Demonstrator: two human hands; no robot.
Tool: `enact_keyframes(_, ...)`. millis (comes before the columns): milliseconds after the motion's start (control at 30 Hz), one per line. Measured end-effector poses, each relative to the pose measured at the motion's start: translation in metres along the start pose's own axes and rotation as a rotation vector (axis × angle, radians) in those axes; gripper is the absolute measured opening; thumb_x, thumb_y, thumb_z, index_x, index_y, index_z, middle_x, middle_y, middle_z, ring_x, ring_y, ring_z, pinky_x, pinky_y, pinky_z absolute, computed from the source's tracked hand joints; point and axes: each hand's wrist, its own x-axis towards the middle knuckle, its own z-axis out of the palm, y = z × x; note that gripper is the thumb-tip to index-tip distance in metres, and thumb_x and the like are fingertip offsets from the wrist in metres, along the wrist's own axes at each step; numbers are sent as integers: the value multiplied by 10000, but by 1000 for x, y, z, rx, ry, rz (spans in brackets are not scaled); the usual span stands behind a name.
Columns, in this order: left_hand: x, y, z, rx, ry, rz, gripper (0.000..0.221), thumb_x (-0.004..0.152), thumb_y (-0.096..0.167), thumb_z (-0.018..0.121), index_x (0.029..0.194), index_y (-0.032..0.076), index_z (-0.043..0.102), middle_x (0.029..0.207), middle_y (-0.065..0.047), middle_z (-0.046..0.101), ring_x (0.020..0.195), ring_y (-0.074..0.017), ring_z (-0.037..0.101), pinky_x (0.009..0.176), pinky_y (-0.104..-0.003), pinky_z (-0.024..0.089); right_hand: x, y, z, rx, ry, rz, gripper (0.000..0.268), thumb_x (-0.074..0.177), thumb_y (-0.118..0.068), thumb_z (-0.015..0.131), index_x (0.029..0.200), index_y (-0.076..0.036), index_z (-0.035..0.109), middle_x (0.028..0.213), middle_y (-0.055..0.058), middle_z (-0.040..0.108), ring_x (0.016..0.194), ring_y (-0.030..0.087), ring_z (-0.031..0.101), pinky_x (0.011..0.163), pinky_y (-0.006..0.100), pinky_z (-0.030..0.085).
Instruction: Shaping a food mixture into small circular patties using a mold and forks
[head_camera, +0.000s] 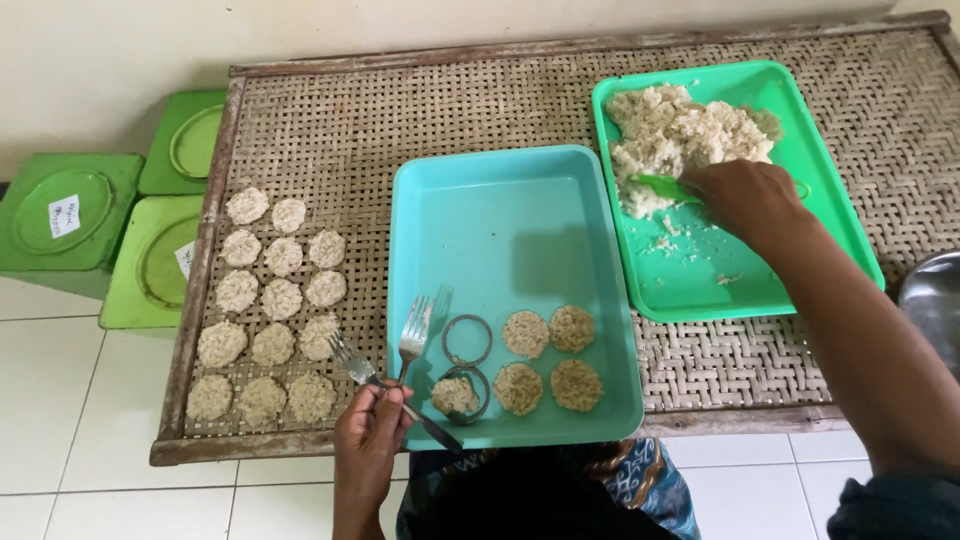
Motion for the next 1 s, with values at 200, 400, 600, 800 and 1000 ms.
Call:
enact_keyframes(200,0,-3,-2,3,-27,22,200,1007,121,620,1025,-50,721,718,-86,602,638,-124,516,533,-227,386,-54,-3,-5,42,235,24,455,888,-120,642,1305,-297,686,1072,-35,752,896,231,750,694,383,620)
enact_keyframes(400,0,3,0,61,-43,54,219,1003,156,620,1019,-35,726,680,-80,600,588,-121,501,497,-231,362,-75,1,23,64,329,93,531,871,-76,664,1355,-294,688,1090,11,720,932,243,728,791,380,624)
enact_keyframes(600,1,2,0,75,-39,72,209,1000,144,617,1010,-34,727,668,-77,615,557,-115,502,471,-228,359,-75,-2,19,100,261,174,525,926,-75,631,1395,-310,651,1130,23,706,888,260,734,728,400,641)
enact_keyframes(800,-1,3,0,62,-45,60,210,1002,136,613,1017,-40,725,681,-80,609,576,-116,499,492,-233,363,-77,-4,18,126,301,166,509,927,-73,628,1386,-285,681,1090,51,703,891,282,719,723,423,615)
enact_keyframes(1000,0,-1,-2,42,-64,68,194,1002,123,614,1023,-38,721,682,-76,605,564,-109,479,485,-229,349,-82,-4,10,127,323,181,506,937,-72,627,1401,-263,697,1093,59,696,854,291,721,710,421,618)
